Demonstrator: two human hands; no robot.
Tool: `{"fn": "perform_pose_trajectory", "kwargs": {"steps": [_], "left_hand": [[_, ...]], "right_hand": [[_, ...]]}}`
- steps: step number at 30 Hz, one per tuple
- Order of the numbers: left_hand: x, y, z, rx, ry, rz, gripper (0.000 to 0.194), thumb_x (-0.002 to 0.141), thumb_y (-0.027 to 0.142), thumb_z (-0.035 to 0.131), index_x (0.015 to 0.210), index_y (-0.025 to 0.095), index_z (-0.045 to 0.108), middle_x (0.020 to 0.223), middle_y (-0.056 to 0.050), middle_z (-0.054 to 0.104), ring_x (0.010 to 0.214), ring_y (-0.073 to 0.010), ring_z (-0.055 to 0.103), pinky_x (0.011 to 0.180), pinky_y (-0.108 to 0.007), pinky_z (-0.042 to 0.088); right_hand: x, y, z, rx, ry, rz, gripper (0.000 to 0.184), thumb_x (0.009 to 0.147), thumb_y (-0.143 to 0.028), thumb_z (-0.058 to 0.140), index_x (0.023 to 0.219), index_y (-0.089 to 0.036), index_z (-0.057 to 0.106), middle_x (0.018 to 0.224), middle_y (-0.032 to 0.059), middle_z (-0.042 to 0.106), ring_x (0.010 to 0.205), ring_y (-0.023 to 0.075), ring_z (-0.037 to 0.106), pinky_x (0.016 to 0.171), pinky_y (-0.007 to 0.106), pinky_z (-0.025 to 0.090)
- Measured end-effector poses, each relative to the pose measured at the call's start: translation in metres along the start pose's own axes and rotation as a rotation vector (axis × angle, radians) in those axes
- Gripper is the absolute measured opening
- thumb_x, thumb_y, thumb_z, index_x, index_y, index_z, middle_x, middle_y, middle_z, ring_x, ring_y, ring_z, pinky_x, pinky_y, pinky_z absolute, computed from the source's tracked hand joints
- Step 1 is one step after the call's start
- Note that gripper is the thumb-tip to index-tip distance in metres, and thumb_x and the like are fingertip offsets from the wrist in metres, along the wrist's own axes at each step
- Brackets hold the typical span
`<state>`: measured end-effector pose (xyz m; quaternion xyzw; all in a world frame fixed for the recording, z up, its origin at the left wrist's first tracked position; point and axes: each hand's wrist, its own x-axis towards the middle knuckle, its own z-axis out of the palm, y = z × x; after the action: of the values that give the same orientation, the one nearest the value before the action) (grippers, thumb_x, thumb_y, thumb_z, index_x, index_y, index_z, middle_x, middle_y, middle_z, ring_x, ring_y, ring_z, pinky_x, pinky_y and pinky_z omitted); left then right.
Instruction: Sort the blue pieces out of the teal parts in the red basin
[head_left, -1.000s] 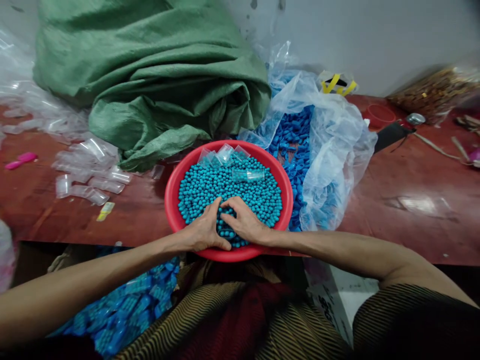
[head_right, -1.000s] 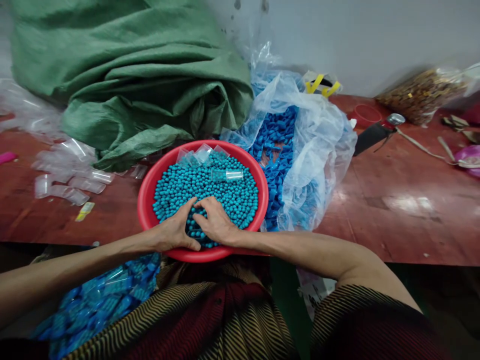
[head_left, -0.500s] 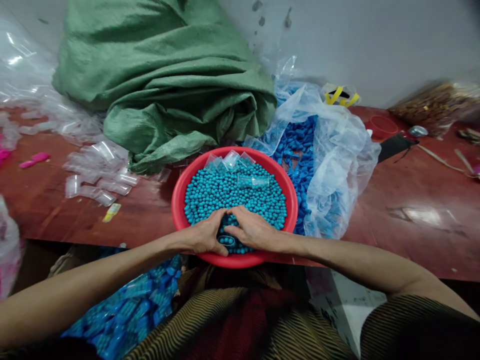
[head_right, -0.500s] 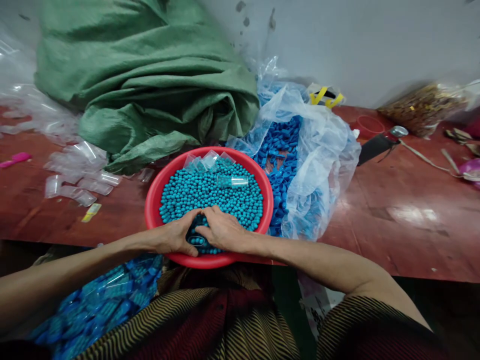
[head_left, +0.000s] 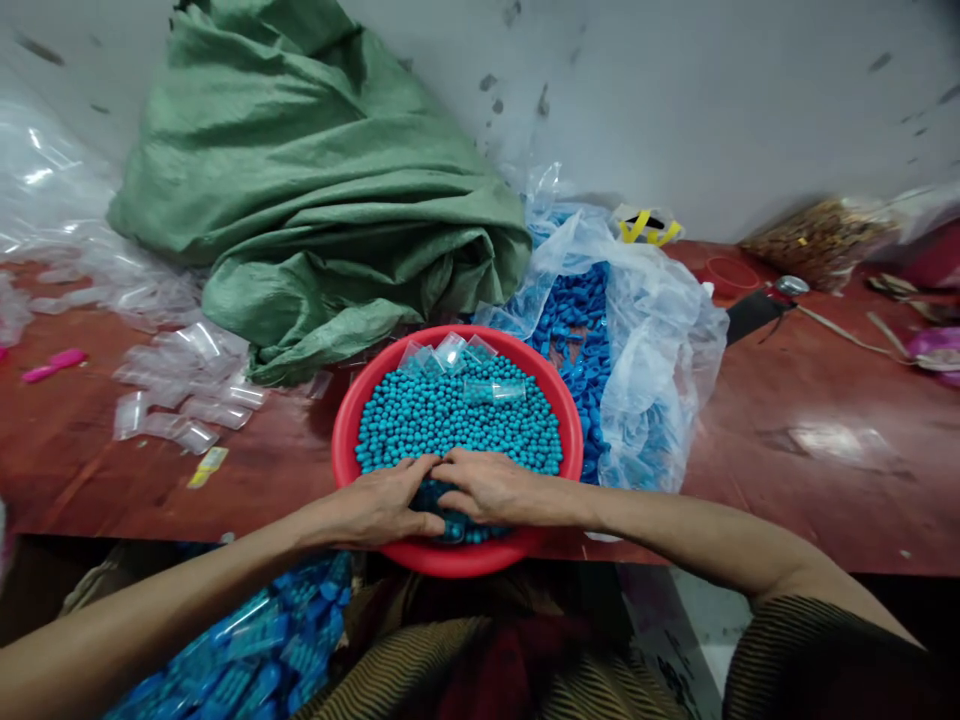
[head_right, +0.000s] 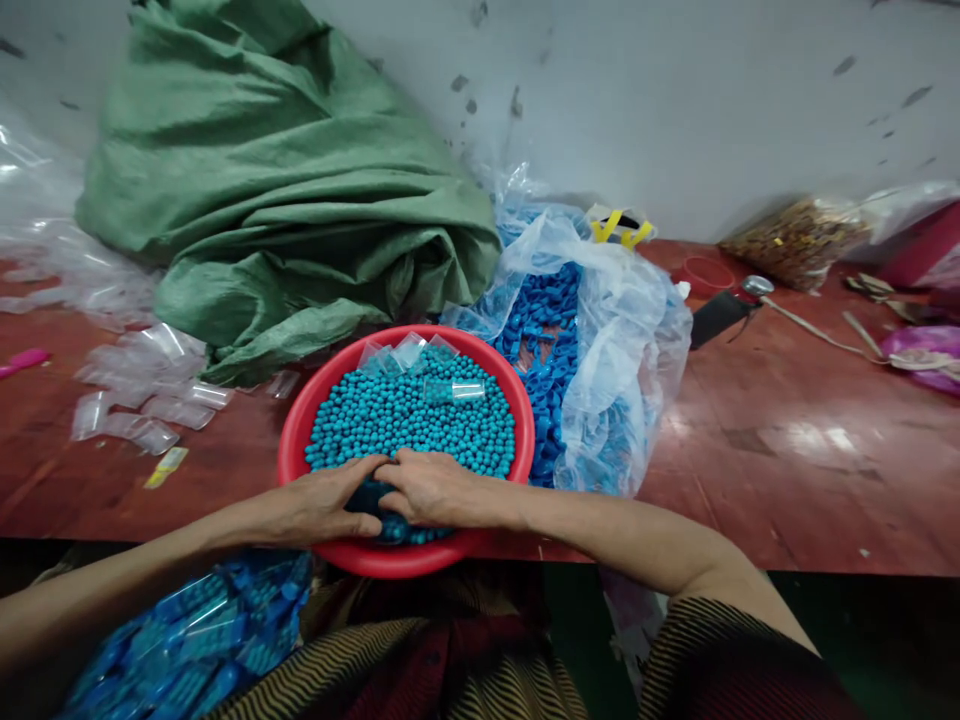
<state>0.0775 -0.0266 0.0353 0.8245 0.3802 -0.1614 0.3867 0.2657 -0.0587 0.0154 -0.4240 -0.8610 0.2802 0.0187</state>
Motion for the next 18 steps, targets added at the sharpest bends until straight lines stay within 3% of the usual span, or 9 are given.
{"fn": "perform_pose_trajectory", "kwargs": {"steps": [2, 5, 7, 9, 11, 14, 16, 18], "left_hand": [[0.002, 0.001, -0.004, 0.073, 0.057, 0.002, 0.065, 0.079, 0.044, 0.052, 0.136, 0.018, 0.038, 0.134, -0.017, 0.051, 0.117, -0.0330, 0.053, 0.094, -0.044, 0.042], [0.015, 0.008, -0.013, 0.228, 0.194, -0.088, 0.042, 0.085, 0.038, 0.045, 0.120, 0.018, 0.054, 0.108, -0.015, 0.066, 0.101, -0.0341, 0.062, 0.084, -0.046, 0.046], [0.028, 0.012, -0.019, 0.302, 0.347, -0.152, 0.034, 0.087, 0.034, 0.042, 0.112, 0.017, 0.058, 0.099, -0.014, 0.068, 0.093, -0.0334, 0.064, 0.078, -0.044, 0.047], [0.044, 0.011, -0.024, 0.307, 0.503, -0.155, 0.033, 0.087, 0.030, 0.043, 0.114, 0.016, 0.056, 0.104, -0.014, 0.066, 0.093, -0.0314, 0.063, 0.076, -0.041, 0.047], [0.059, 0.006, -0.025, 0.208, 0.599, -0.113, 0.037, 0.084, 0.028, 0.048, 0.118, 0.015, 0.053, 0.104, -0.013, 0.065, 0.094, -0.0286, 0.062, 0.078, -0.038, 0.046], [0.079, -0.005, -0.025, -0.207, 0.570, -0.119, 0.046, 0.077, 0.028, 0.058, 0.120, 0.011, 0.052, 0.079, -0.007, 0.064, 0.076, -0.0227, 0.063, 0.068, -0.032, 0.047], [0.088, -0.010, -0.025, -0.508, 0.487, -0.161, 0.046, 0.074, 0.027, 0.060, 0.116, 0.009, 0.053, 0.064, -0.001, 0.058, 0.058, -0.0174, 0.058, 0.054, -0.027, 0.044], [0.094, -0.011, -0.024, -0.668, 0.429, -0.172, 0.041, 0.073, 0.028, 0.058, 0.109, 0.010, 0.056, 0.059, 0.002, 0.054, 0.048, -0.0126, 0.051, 0.046, -0.024, 0.039]], "right_hand": [[0.002, 0.008, -0.017, -0.127, 0.045, 0.106, 0.023, 0.093, -0.028, 0.041, 0.105, -0.020, 0.060, 0.096, 0.0058, 0.061, 0.083, 0.0168, 0.056, 0.070, 0.027, 0.043], [0.016, 0.028, -0.034, -0.388, 0.188, 0.304, 0.028, 0.094, -0.018, 0.033, 0.106, -0.016, 0.058, 0.100, 0.0122, 0.061, 0.092, 0.0232, 0.055, 0.074, 0.033, 0.043], [0.028, 0.041, -0.036, -0.496, 0.220, 0.375, 0.035, 0.092, -0.010, 0.027, 0.114, -0.011, 0.054, 0.104, 0.0168, 0.059, 0.100, 0.0269, 0.054, 0.077, 0.037, 0.043], [0.036, 0.052, -0.032, -0.495, 0.187, 0.376, 0.037, 0.092, -0.010, 0.026, 0.121, -0.011, 0.049, 0.107, 0.0174, 0.058, 0.100, 0.0266, 0.055, 0.077, 0.036, 0.045], [0.039, 0.059, -0.024, -0.410, 0.189, 0.345, 0.038, 0.092, -0.017, 0.035, 0.129, -0.013, 0.042, 0.112, 0.0163, 0.056, 0.097, 0.0249, 0.058, 0.075, 0.034, 0.047], [0.040, 0.063, -0.012, -0.165, 0.299, 0.308, 0.052, 0.086, -0.026, 0.052, 0.134, -0.014, 0.035, 0.120, 0.0150, 0.053, 0.100, 0.0232, 0.058, 0.080, 0.034, 0.048], [0.043, 0.063, -0.005, 0.082, 0.351, 0.324, 0.042, 0.082, -0.024, 0.057, 0.122, -0.013, 0.046, 0.109, 0.0111, 0.059, 0.096, 0.0210, 0.060, 0.082, 0.034, 0.049], [0.048, 0.059, -0.001, 0.400, 0.337, 0.395, 0.024, 0.081, -0.021, 0.056, 0.104, -0.015, 0.052, 0.087, 0.0044, 0.062, 0.080, 0.0175, 0.062, 0.072, 0.032, 0.052]]}}
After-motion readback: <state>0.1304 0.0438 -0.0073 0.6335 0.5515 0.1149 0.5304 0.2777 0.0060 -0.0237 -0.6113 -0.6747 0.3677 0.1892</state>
